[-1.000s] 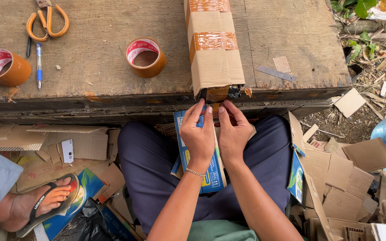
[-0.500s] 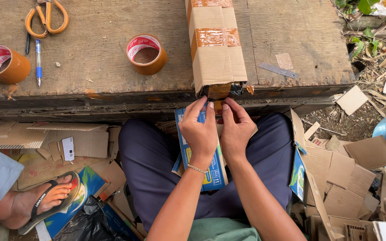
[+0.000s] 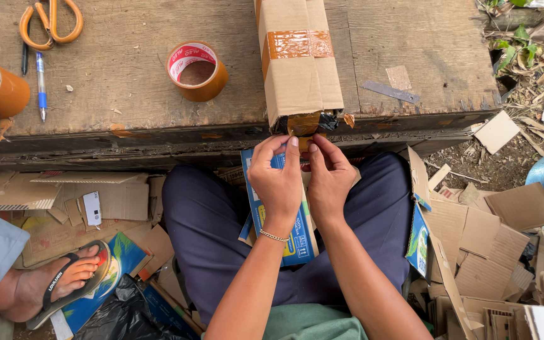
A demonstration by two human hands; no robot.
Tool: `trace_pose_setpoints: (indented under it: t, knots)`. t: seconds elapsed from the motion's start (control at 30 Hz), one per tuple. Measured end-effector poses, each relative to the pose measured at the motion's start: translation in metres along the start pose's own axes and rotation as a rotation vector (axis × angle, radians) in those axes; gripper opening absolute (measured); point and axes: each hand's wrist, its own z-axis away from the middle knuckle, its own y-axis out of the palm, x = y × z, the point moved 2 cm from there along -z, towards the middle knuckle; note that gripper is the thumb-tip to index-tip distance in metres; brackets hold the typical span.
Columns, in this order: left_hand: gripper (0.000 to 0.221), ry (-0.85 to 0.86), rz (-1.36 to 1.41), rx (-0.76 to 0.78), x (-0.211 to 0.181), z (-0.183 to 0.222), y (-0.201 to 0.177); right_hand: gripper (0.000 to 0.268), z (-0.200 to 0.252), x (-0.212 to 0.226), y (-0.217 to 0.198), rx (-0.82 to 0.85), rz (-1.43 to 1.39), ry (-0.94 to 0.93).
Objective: The person tapes a long cardboard box with brown packing tape. They smooth the tape along the edges and ends, then apply a final strip across the center of the box.
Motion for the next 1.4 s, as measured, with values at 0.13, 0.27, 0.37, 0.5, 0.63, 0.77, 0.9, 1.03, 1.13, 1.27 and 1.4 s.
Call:
trace_pose_setpoints:
  t: [0.13,0.27,0.37,0.5,0.63,0.77,0.9,1.03,1.13,1.27,1.4]
  knots:
    - [0.016,-0.143,0.146,0.040,0.003,0.000,0.001,0.020,-0.006,-0.002,0.003,0.007,-0.014,0.036]
    - [0.018,-0.208,0.144,0.053,0.006,0.001,-0.001,0.016,-0.013,-0.009,0.006,0.100,-0.125,0.196]
    - [0.018,-0.224,0.191,0.068,0.008,0.000,-0.002,0.014,-0.014,-0.012,0.007,0.164,-0.272,0.378]
    - [0.019,-0.344,0.253,0.090,0.012,0.000,-0.002,0.011,-0.012,-0.010,0.008,0.249,-0.433,0.515]
    - [0.019,-0.279,0.230,0.089,0.010,-0.001,-0.004,0.020,-0.011,-0.006,0.011,0.304,-0.481,0.648]
    - [0.018,-0.192,0.140,0.075,0.010,0.000,-0.007,0.018,-0.010,-0.008,0.006,0.244,-0.351,0.620]
    - [0.017,-0.115,0.126,0.095,0.015,-0.003,-0.005,0.016,-0.004,-0.006,-0.001,0.047,0.002,0.157]
    - [0.018,-0.154,0.187,0.147,0.023,0.000,0.001,0.023,0.006,0.003,-0.003,-0.011,0.126,-0.118]
    - [0.019,-0.090,0.156,0.153,0.025,0.001,0.002,0.029,0.009,0.013,0.002,-0.031,0.155,-0.212]
    - [0.021,-0.040,0.122,0.152,0.026,0.001,-0.001,0.032,0.012,0.019,0.012,-0.047,0.275,-0.306]
    - [0.021,-0.017,0.108,0.153,0.025,0.000,-0.001,0.033,0.022,0.022,0.017,-0.046,0.480,-0.535]
